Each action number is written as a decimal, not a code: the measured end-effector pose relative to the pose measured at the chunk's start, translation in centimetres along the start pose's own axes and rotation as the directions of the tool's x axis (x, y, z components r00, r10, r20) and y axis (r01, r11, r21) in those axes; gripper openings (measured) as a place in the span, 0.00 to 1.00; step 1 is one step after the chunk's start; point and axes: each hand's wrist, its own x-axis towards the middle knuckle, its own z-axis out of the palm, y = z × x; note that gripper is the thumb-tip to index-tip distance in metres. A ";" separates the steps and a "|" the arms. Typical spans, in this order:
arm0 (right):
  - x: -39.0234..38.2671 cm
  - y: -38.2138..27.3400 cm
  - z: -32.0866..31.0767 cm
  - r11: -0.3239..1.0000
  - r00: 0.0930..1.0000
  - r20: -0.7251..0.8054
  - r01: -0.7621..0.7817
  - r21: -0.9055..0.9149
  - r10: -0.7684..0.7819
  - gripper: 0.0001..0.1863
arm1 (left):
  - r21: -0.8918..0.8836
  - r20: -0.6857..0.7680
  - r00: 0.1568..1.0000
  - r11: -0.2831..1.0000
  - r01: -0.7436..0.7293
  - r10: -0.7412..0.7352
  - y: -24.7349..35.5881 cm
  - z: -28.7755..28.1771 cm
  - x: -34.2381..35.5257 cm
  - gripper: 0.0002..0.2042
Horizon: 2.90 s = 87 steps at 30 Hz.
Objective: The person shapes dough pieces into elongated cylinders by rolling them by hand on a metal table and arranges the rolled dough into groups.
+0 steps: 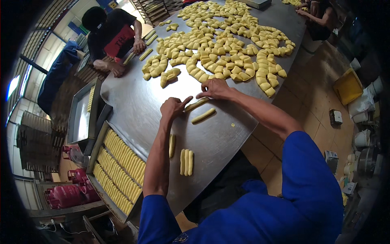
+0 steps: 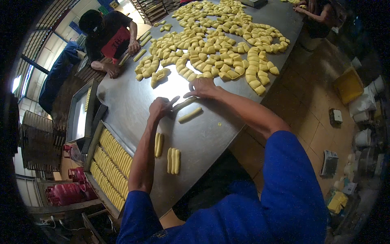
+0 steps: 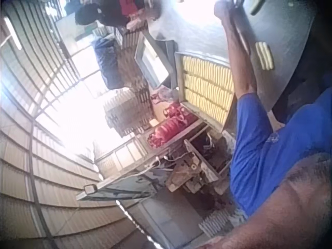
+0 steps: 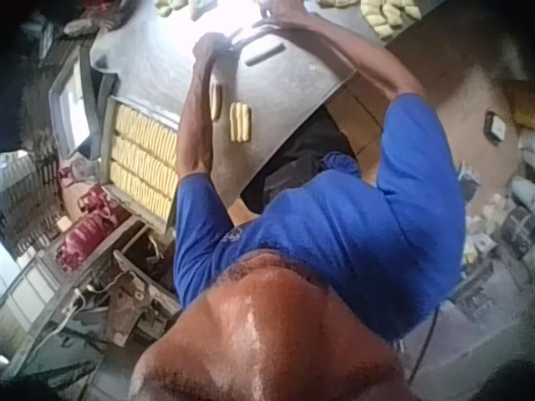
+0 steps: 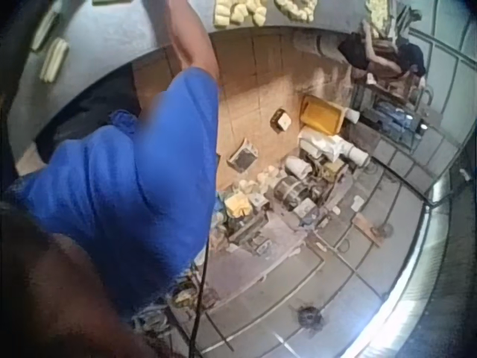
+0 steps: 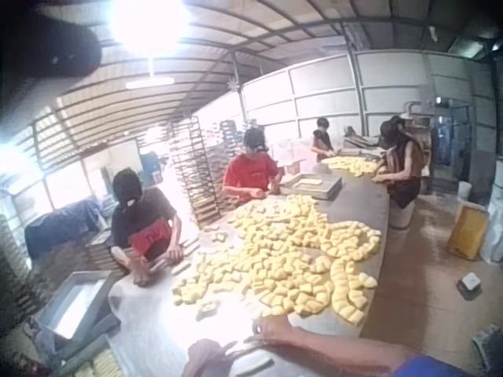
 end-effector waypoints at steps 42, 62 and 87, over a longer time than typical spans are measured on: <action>-5.1 -1.7 -1.5 0.943 0.985 0.174 -0.052 0.329 -0.006 0.13 | -0.423 -0.010 0.946 0.856 -0.298 0.324 -1.8 1.5 -6.4 0.16; 8.2 -3.5 1.3 0.979 0.979 -0.202 0.072 0.192 -0.032 0.20 | -0.279 -0.122 0.929 0.886 -0.371 0.351 -2.6 2.8 -8.2 0.32; -1.2 -3.9 2.1 0.875 0.916 -0.301 -0.096 0.474 0.263 0.17 | -0.144 -0.313 0.810 0.818 -0.557 0.496 0.4 2.9 3.3 0.19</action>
